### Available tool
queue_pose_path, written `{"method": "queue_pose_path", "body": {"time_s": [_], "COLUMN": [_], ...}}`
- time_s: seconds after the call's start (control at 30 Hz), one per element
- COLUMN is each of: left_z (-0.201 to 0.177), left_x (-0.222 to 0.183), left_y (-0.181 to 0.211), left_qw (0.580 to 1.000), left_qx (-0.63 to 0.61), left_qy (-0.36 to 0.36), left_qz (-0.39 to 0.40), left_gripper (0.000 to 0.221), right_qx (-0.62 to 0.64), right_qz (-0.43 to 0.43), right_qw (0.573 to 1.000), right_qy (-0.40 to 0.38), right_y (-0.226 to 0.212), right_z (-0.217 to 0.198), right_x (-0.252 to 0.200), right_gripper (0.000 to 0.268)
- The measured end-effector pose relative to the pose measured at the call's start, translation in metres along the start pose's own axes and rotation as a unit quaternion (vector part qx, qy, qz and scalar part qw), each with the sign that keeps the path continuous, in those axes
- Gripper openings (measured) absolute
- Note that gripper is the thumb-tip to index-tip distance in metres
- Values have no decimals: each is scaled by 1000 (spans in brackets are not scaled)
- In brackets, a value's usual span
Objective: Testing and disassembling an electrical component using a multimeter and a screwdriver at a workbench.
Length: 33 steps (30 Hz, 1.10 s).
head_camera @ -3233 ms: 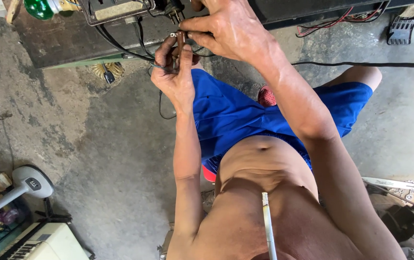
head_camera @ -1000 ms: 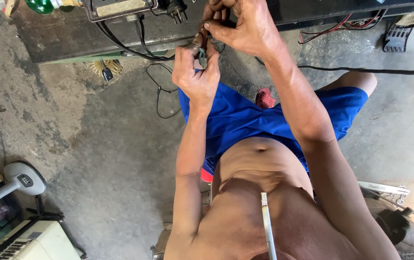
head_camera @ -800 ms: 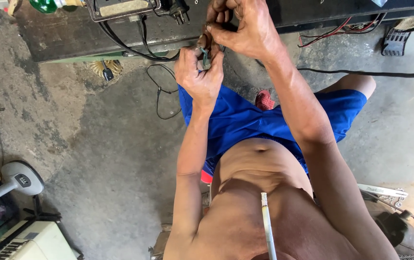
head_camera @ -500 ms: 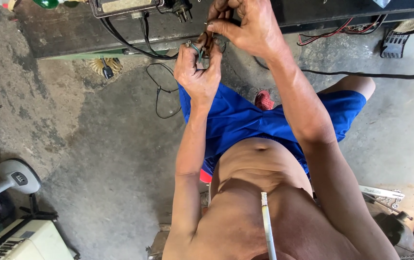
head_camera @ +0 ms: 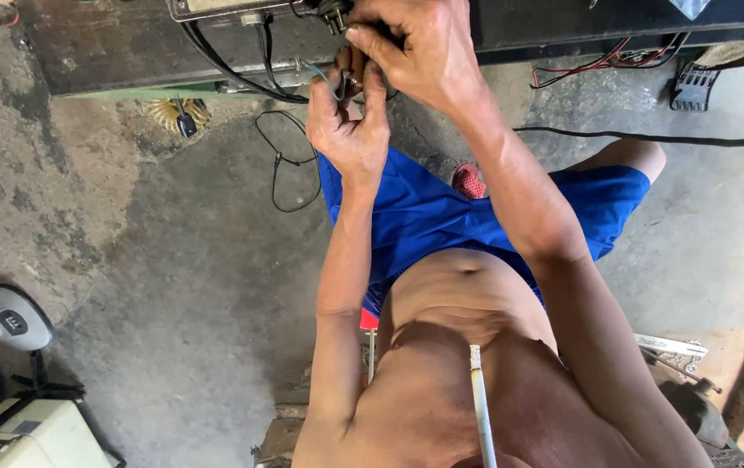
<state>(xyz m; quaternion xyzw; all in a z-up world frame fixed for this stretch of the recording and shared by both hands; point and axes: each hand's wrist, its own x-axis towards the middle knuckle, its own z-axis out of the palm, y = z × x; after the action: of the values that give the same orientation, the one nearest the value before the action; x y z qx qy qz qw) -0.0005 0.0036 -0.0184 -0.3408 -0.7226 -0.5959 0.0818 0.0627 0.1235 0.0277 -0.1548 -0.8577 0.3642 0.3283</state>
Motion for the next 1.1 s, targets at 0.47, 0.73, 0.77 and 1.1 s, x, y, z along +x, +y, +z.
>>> {"method": "queue_pose_path", "body": {"time_s": [0.47, 0.73, 0.77, 1.1], "left_z": [-26, -31, -30, -44], "left_x": [23, 54, 53, 40], "left_y": [14, 34, 35, -5], "left_qw": [975, 960, 960, 992], "left_qx": [-115, -150, -150, -101], "left_qy": [-145, -206, -207, -72], "left_qz": [-126, -117, -113, -27], "left_gripper": [17, 22, 22, 31], "right_qx": [3, -6, -7, 175], "right_qz": [18, -67, -69, 92], "right_qw": [1000, 998, 998, 978], "right_qy": [-14, 6, 10, 71], "right_y": [-10, -18, -15, 14], "right_z": [-8, -8, -6, -14], "right_x": [-12, -20, -23, -32], "right_gripper": [6, 34, 34, 16]}}
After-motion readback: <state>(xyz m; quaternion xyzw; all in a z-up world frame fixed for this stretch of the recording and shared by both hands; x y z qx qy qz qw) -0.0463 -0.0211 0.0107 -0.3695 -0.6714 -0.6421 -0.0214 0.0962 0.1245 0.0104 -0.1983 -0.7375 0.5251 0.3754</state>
